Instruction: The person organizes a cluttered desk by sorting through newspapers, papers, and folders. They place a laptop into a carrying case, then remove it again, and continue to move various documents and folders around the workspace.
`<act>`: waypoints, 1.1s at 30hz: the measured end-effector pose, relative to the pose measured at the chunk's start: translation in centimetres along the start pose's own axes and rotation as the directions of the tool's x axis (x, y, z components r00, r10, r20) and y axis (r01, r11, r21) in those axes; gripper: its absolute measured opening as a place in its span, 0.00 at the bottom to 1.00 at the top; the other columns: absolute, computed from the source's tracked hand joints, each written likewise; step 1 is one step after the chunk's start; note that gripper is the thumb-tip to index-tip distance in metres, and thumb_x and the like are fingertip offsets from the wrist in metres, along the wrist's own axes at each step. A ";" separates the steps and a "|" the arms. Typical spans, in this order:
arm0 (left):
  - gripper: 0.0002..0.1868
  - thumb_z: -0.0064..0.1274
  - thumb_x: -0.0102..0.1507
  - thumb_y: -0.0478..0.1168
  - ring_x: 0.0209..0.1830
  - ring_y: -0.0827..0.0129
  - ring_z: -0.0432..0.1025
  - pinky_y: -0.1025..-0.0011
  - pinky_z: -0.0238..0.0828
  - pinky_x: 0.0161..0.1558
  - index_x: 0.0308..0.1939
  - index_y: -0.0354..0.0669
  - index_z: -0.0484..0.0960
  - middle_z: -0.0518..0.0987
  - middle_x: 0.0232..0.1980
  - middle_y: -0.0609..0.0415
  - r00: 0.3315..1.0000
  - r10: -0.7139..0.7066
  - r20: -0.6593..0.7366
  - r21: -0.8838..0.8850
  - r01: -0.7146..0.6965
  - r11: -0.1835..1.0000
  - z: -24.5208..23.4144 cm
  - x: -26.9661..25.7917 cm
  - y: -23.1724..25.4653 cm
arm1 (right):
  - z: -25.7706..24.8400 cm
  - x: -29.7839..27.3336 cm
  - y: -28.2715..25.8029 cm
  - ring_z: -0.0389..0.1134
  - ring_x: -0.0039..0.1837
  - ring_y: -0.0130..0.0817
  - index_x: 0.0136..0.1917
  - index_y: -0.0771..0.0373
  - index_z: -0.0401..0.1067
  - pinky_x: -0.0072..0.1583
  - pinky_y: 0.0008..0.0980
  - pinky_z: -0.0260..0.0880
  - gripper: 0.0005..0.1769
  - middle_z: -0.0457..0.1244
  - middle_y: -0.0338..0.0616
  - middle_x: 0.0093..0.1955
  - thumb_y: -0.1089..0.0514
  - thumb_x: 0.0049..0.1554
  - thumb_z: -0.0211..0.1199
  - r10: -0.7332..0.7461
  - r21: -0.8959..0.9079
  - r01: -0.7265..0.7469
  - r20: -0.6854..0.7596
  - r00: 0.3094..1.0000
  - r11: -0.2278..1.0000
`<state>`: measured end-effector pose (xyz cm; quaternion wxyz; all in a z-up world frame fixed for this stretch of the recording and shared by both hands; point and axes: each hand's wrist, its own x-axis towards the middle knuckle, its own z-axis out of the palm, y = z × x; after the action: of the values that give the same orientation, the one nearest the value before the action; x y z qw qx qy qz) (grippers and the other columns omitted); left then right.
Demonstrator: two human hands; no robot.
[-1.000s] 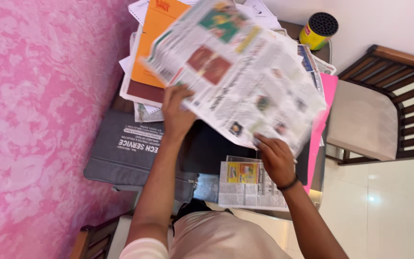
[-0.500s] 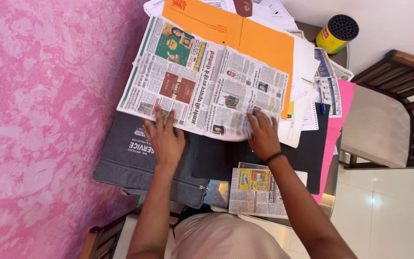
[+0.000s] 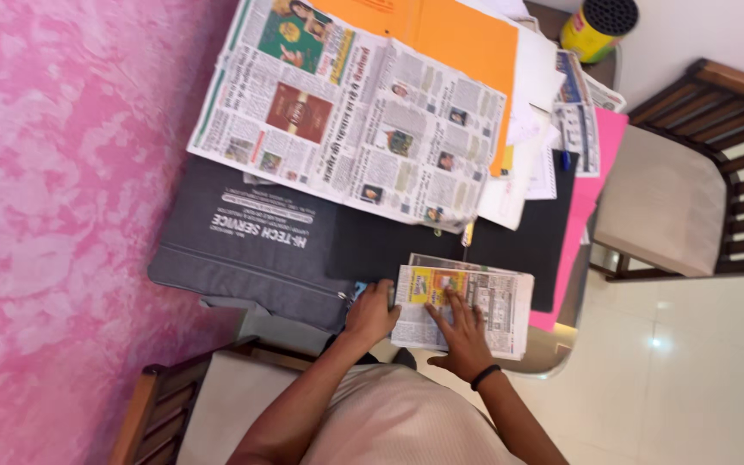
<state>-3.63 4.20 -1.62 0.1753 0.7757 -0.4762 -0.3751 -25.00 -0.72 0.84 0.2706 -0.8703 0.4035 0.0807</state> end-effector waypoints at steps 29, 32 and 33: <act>0.12 0.55 0.66 0.36 0.40 0.70 0.78 0.72 0.73 0.43 0.53 0.38 0.79 0.86 0.46 0.48 0.962 -0.021 -0.272 -0.493 -0.120 0.861 5.6 -2.3 0.4 | -2.0 -3.3 10.2 0.62 0.41 0.22 0.51 0.67 0.78 0.44 0.27 0.63 0.17 0.68 0.40 0.39 0.51 0.59 0.71 0.500 0.778 0.120 -0.504 0.704 0.616; 0.13 0.54 0.68 0.37 0.36 0.72 0.78 0.74 0.73 0.40 0.56 0.38 0.78 0.87 0.44 0.49 0.986 0.026 -0.162 -0.541 -0.111 0.834 3.8 -3.3 2.1 | -6.2 -4.1 9.9 0.67 0.52 0.39 0.56 0.67 0.75 0.55 0.38 0.68 0.15 0.68 0.48 0.49 0.60 0.58 0.73 0.300 0.359 0.063 -0.852 0.428 0.931; 0.13 0.54 0.67 0.37 0.38 0.75 0.79 0.75 0.74 0.40 0.55 0.37 0.78 0.87 0.44 0.50 0.978 0.087 -0.188 -0.565 -0.180 0.805 3.4 -3.4 2.7 | -7.5 -4.2 9.5 0.67 0.56 0.45 0.58 0.67 0.73 0.59 0.42 0.67 0.16 0.67 0.51 0.53 0.63 0.58 0.73 0.170 0.189 0.024 -0.928 0.332 0.982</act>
<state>-8.72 6.10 -0.72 0.4649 0.6764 -0.3782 -0.4283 -35.40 -6.98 4.75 0.0569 -0.7119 0.5294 -0.4579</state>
